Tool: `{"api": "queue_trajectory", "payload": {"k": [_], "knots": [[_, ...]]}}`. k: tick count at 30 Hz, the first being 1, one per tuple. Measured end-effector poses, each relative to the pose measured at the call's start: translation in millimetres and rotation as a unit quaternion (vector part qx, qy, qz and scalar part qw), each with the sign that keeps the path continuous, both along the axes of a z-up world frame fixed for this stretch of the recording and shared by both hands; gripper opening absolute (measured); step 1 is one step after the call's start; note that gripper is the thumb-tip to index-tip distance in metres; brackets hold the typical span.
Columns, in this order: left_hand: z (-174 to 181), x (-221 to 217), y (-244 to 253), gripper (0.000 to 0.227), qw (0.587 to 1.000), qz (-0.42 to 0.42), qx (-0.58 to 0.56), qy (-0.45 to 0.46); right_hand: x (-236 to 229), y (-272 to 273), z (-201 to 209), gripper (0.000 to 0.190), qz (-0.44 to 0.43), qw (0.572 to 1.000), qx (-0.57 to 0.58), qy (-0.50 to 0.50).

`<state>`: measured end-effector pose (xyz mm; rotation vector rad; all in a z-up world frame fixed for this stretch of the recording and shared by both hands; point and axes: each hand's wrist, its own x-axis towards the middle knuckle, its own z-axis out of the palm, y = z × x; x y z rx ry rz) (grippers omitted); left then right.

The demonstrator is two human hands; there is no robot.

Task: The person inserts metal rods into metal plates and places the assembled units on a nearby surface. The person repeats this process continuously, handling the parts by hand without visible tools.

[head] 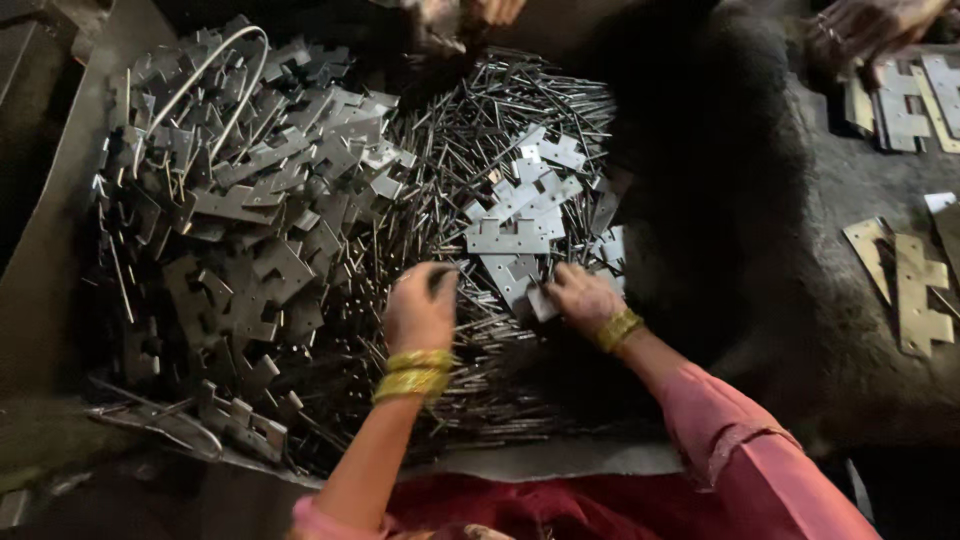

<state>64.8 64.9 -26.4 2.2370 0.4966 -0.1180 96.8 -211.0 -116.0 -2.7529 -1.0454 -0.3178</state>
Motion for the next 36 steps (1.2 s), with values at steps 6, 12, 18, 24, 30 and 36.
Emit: {"api": "queue_trajectory", "payload": {"k": [6, 12, 18, 24, 30, 36], "knots": [[-89, 94, -60, 0.032, 0.842, -0.185, 0.347, -0.368, 18, -3, -13, 0.013, 0.130, 0.981, -0.058, -0.135], [-142, 108, -53, 0.029, 0.792, -0.298, 0.403, -0.350, 5, 0, 30, 0.019, 0.026, 0.982, 0.185, -0.026], [-92, 96, -44, 0.014, 0.794, -0.303, 0.393, -0.352, -41, 19, 74, 0.035, -0.348, 0.340, 0.791, 0.371], [43, 58, -24, 0.021, 0.873, -0.370, 0.259, -0.185, -64, 25, 37, 0.028, -0.301, 0.366, 0.764, 0.438], [118, 9, -68, 0.048, 0.846, -0.518, 0.124, 0.025, -70, 28, 30, 0.058, -0.207, 0.320, 0.734, 0.562], [49, 16, -87, 0.067, 0.828, -0.487, 0.034, -0.276, -81, 48, 35, 0.105, -0.199, 0.232, 0.754, 0.582]]}}
